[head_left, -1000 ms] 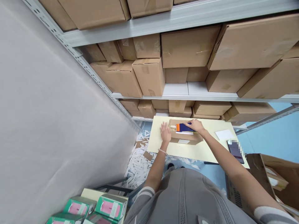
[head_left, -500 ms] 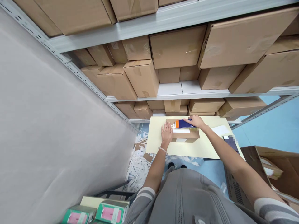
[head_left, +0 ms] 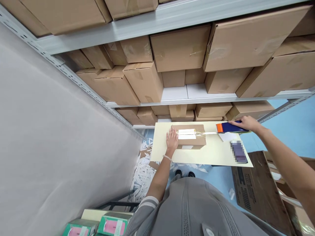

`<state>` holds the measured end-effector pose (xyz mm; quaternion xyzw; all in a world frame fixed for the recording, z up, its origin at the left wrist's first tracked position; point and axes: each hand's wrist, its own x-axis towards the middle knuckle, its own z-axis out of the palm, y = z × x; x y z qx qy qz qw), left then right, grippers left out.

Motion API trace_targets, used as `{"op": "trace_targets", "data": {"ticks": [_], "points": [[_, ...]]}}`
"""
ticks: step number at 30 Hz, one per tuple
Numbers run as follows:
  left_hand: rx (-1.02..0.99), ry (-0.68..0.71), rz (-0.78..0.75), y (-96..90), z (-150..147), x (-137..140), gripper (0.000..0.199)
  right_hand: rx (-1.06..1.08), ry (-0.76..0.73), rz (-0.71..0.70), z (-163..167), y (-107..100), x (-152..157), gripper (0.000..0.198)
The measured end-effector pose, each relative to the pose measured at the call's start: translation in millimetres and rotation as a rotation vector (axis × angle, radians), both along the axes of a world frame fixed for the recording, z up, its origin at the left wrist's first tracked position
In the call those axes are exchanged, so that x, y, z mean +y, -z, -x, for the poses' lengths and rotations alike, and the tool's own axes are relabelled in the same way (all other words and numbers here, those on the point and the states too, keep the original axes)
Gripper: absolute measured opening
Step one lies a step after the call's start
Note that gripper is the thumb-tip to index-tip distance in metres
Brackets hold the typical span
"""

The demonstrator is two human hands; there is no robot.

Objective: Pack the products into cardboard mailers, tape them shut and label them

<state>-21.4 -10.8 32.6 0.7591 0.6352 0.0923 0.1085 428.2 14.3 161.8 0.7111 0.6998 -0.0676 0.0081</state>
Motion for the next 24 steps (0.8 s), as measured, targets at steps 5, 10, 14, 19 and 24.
{"op": "trace_targets", "data": {"ticks": [5, 10, 14, 19, 24], "points": [[-0.051, -0.006, -0.022, -2.9, -0.2, -0.8, 0.057, -0.093, 0.021, 0.184, 19.2, 19.2, -9.4, 0.06], [-0.069, -0.004, -0.017, -4.8, -1.4, -2.7, 0.058, -0.14, 0.103, 0.226, 66.0, 47.8, -11.0, 0.06], [-0.089, -0.01, -0.003, -7.1, -3.9, 0.4, 0.057, -0.142, 0.085, 0.236, 97.1, 60.8, -8.7, 0.06], [-0.394, -0.07, 0.069, -1.8, 19.5, -2.5, 0.057, -0.175, 0.085, 0.231, 111.7, 67.0, -6.5, 0.059], [-0.673, -0.095, 0.211, 29.8, 57.0, -31.4, 0.085, -0.089, 0.116, 0.289, 102.6, 79.8, -9.8, 0.056]]}}
